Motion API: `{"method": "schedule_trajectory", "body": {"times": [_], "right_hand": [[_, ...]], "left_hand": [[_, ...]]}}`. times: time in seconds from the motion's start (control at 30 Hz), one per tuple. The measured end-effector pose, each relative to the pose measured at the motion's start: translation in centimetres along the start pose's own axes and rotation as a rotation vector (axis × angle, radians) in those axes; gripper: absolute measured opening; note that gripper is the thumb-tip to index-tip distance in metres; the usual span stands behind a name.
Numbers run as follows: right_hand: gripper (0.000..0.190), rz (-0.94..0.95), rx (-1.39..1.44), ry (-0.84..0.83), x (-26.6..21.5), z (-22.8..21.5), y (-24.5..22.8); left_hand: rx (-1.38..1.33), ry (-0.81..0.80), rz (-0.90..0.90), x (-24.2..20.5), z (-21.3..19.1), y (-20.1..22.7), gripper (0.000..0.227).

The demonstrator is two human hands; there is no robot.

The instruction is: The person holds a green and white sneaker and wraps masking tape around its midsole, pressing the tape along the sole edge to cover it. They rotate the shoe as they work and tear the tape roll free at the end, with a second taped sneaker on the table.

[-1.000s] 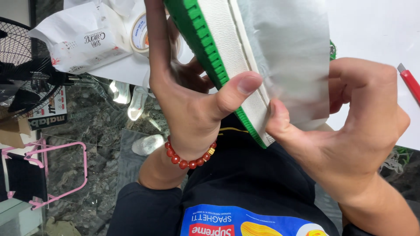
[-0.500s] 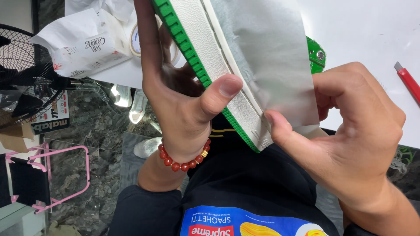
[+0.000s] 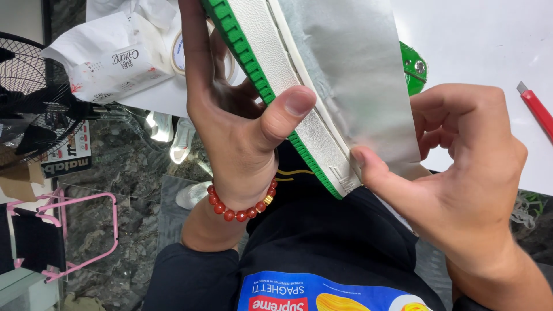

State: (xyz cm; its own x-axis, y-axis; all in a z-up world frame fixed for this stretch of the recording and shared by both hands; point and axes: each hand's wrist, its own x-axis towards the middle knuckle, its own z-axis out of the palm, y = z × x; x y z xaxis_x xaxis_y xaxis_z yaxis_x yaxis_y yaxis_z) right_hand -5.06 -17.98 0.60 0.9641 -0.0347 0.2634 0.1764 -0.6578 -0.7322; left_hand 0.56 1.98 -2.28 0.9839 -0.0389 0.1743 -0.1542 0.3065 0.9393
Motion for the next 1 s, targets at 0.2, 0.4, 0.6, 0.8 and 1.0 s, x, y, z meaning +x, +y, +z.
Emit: {"method": "schedule_trajectory", "body": {"times": [0.2, 0.4, 0.6, 0.8, 1.0], "right_hand": [[0.044, 0.058, 0.083, -0.010, 0.20, -0.30, 0.03], [0.030, 0.067, 0.033, -0.039, 0.26, -0.60, -0.31], [0.025, 0.124, -0.033, -0.095, 0.66, -0.92, -0.77], [0.026, 0.155, -0.028, -0.108, 0.70, -0.97, -0.90], [0.042, 0.088, -0.099, -0.070, 0.15, -0.82, -0.61]], "left_hand": [[-0.012, 0.020, 0.041, -0.32, -0.03, -0.40, 0.115], [0.013, 0.056, 0.031, -0.16, 0.38, 0.09, 0.122], [-0.022, 0.061, 0.045, -0.30, 0.28, -0.06, 0.120], [-0.040, 0.069, 0.052, -0.38, 0.26, 0.02, 0.115], [-0.067, 0.072, 0.031, -0.14, 0.03, -0.43, 0.112]]}}
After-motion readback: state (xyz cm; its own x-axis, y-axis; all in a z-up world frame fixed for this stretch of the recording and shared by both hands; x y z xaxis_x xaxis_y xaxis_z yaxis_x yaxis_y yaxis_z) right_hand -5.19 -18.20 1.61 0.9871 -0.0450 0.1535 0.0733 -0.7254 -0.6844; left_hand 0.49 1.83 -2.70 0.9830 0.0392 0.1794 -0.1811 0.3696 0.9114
